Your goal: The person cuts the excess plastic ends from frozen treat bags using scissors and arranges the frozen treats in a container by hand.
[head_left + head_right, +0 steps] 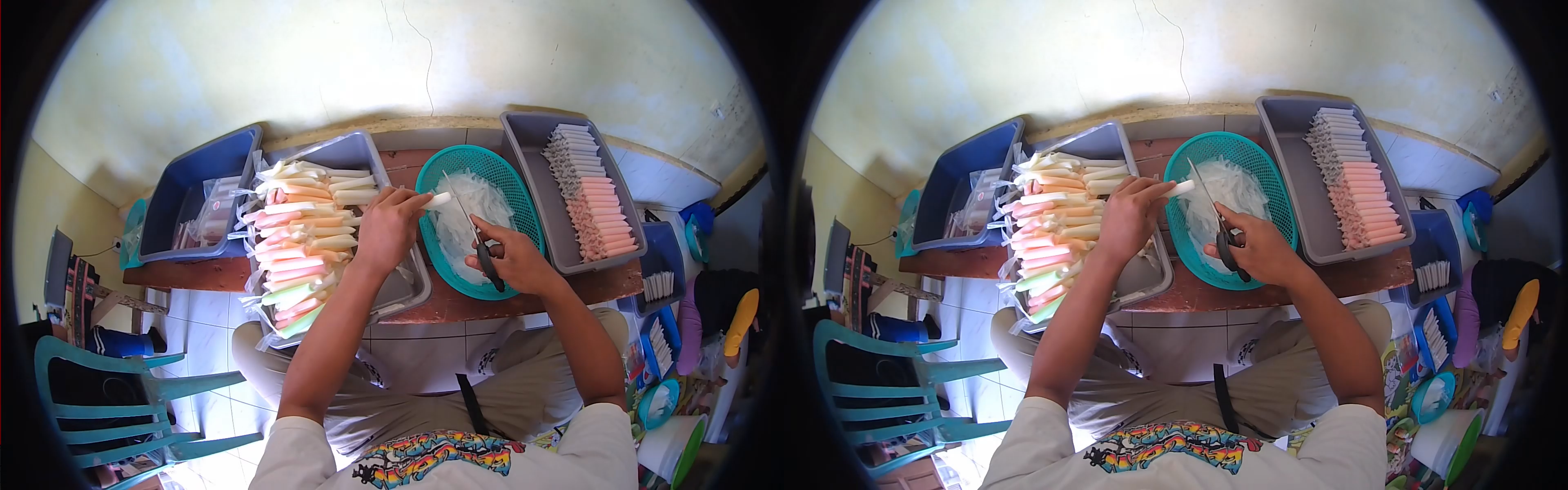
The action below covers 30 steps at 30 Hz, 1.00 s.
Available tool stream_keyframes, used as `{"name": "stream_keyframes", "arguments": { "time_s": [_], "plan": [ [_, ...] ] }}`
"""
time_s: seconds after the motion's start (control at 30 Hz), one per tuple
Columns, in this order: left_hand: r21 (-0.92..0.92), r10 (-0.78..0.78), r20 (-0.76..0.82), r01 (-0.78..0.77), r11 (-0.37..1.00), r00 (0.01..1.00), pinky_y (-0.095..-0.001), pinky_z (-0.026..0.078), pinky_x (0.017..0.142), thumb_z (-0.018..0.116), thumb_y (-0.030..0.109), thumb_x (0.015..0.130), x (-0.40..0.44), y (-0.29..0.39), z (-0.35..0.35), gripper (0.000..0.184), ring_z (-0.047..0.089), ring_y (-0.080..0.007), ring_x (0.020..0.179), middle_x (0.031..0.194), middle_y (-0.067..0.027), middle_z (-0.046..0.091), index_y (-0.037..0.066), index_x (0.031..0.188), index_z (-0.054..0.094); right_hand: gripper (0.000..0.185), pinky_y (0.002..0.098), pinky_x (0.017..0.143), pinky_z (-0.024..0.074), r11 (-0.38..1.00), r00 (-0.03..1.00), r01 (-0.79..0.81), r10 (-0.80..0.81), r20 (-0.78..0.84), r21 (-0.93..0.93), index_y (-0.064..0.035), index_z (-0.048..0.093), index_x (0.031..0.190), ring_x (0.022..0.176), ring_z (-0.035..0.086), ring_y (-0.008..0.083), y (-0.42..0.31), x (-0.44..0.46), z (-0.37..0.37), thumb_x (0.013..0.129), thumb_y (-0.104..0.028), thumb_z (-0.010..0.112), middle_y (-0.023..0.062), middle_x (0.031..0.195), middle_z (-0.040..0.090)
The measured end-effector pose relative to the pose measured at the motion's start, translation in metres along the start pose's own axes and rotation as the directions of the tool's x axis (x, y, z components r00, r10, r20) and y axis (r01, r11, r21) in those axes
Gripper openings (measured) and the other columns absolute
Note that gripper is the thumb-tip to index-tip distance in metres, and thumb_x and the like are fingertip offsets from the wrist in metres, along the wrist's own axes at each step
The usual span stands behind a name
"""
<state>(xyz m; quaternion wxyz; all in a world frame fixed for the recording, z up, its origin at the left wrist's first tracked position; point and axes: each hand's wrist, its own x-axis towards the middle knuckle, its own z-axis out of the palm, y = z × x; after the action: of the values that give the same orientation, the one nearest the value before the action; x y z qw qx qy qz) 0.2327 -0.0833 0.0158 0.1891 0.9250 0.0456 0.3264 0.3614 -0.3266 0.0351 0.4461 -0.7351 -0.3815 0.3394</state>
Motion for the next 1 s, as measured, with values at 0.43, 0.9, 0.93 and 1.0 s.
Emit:
{"name": "stream_keyframes", "arguments": {
  "time_s": [0.43,0.9,0.93,1.0],
  "plan": [
    [-0.006,-0.010,-0.002,0.010,1.000,1.000,-0.0455,0.058,0.092,0.081,0.003,0.086,0.000,-0.001,-0.002,0.035,0.071,-0.0328,0.101,0.110,-0.0110,0.078,0.009,0.120,0.081,0.096,0.0356,0.078,0.0577,0.948,0.992,-0.022,-0.020,-0.127,-0.318,-0.0036,0.046,0.165,0.086,0.071,0.0216,0.006,0.009,0.001,0.089,-0.038,0.092,0.0131,0.111,0.066],
    [-0.035,-0.032,-0.022,0.031,0.999,0.999,-0.0447,0.058,0.092,0.081,0.003,0.086,-0.003,-0.002,-0.005,0.031,0.070,-0.0308,0.101,0.107,-0.0080,0.077,0.008,0.117,0.080,0.089,0.0496,0.100,0.0559,0.773,0.966,-0.098,-0.078,-0.247,-0.627,-0.0002,0.048,0.160,0.113,0.067,0.0443,0.036,0.033,0.015,0.084,-0.023,0.089,0.0252,0.124,0.061],
    [-0.036,-0.032,-0.023,0.032,0.999,0.999,-0.0447,0.058,0.092,0.081,0.003,0.086,-0.003,-0.002,-0.005,0.031,0.070,-0.0308,0.101,0.107,-0.0080,0.077,0.008,0.117,0.080,0.090,0.0498,0.100,0.0554,0.760,0.966,-0.120,-0.058,-0.251,-0.638,-0.0012,0.047,0.160,0.113,0.066,0.0441,0.040,0.036,0.016,0.084,-0.024,0.090,0.0244,0.123,0.061],
    [-0.040,-0.028,-0.018,0.027,0.999,0.999,-0.0460,0.059,0.090,0.081,0.004,0.086,-0.003,-0.002,-0.006,0.034,0.071,-0.0341,0.101,0.109,-0.0118,0.078,0.008,0.120,0.080,0.090,0.0508,0.100,0.0564,0.741,0.969,-0.129,-0.046,-0.242,-0.659,-0.0022,0.046,0.161,0.113,0.067,0.0448,0.048,0.039,0.019,0.084,-0.021,0.089,0.0247,0.125,0.061]
  ]
}}
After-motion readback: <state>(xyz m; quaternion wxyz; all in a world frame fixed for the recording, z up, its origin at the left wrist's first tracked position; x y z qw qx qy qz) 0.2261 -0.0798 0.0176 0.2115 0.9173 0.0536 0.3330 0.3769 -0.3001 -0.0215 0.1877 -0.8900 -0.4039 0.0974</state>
